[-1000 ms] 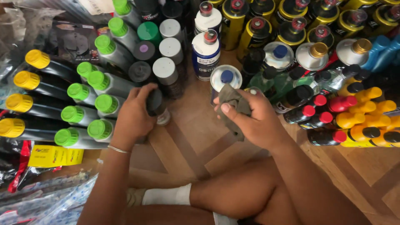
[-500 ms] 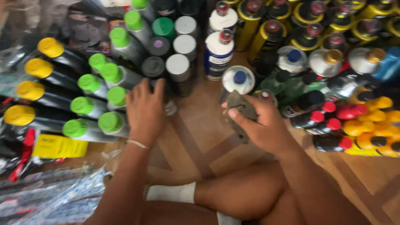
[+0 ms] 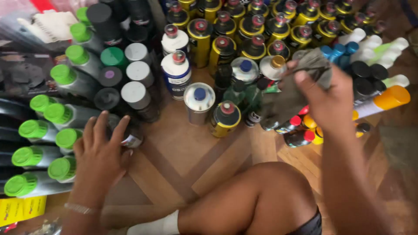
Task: Cleaning and organizing various spray cans and bottles in a storage area.
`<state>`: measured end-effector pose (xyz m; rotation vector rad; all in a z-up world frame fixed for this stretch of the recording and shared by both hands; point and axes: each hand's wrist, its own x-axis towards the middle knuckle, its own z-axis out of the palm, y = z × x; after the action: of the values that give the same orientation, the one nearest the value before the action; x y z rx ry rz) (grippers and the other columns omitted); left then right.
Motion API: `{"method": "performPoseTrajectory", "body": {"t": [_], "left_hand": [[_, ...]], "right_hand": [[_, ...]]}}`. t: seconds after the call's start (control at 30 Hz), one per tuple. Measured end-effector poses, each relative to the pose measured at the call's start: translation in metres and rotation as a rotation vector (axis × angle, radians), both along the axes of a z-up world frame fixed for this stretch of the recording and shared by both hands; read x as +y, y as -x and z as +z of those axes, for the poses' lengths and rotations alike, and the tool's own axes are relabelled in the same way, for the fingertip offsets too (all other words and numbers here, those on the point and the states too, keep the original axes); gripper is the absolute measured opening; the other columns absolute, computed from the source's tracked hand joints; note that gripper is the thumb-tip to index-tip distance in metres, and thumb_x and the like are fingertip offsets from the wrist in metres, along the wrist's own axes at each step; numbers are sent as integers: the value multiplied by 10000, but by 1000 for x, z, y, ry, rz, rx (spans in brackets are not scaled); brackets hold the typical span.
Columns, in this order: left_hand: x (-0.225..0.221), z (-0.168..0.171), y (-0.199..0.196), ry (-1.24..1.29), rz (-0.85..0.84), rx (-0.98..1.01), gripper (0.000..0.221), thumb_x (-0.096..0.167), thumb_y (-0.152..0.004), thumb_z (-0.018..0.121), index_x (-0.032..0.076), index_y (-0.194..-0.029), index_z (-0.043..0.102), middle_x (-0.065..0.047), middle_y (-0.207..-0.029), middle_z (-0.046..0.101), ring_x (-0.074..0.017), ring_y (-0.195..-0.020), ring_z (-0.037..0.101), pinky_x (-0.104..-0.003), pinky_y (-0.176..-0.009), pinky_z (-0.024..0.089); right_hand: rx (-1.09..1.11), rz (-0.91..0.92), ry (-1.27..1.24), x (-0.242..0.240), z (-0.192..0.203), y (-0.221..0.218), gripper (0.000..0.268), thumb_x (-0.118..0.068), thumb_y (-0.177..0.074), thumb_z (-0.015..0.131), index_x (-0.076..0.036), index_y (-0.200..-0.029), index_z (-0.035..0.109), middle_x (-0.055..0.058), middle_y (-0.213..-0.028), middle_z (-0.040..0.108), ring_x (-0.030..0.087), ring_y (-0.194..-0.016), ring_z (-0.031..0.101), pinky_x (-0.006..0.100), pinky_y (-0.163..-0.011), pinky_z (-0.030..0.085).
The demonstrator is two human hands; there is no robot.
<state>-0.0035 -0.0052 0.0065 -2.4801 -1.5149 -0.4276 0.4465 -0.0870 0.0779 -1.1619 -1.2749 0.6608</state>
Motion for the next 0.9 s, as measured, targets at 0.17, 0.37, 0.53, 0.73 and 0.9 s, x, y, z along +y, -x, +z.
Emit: {"method": "performPoseTrajectory", "body": {"t": [0.17,0.37,0.53,0.73,0.9], "left_hand": [[-21,50,5,230,-50,-53,858,318,-672,781,254,-1465,461,-158,-1529,424,-390,-1347,452,-585,-994,407],[-30,15,54,854,67,-114,983,360,-776,810,319,-1620,309,-50,-1454,594,-275,-1276,635,-443,-1080,505],[-68,-78,90,1096,-116,-345,1125,330,-714,931,262,-1635,287,-96,-1348,655,-232,-1267,655,-390,-1072,547],[-90,-31,55,1101,66,-298,1061,287,-766,855,290,-1608,210,-118,-1336,662,-253,-1327,607,-403,-975,603],[-89,-9,41,1007,-103,-297,1007,296,-771,831,305,-1606,268,-100,-1325,695,-252,-1271,626,-411,-1044,492]], "right_hand": [[-731,-363,192,8,-47,-147,305,-179,-1028,711,-45,-1298,662,126,-1052,722,210,-938,682,337,-898,533],[-1184,-577,584,4,-98,-285,697,-519,-865,777,-108,-1407,625,238,-1331,649,436,-1186,627,524,-959,511],[-1217,-738,914,1,-126,-280,996,-633,-692,852,-213,-1533,525,199,-1437,585,439,-1267,584,569,-963,514],[-1215,-724,858,7,-152,-342,1128,-600,-579,941,-125,-1514,527,234,-1410,593,464,-1223,607,575,-950,530],[-1025,-592,569,10,-188,-472,923,-469,-639,938,-12,-1330,532,236,-1306,610,353,-1154,615,490,-962,525]]}}
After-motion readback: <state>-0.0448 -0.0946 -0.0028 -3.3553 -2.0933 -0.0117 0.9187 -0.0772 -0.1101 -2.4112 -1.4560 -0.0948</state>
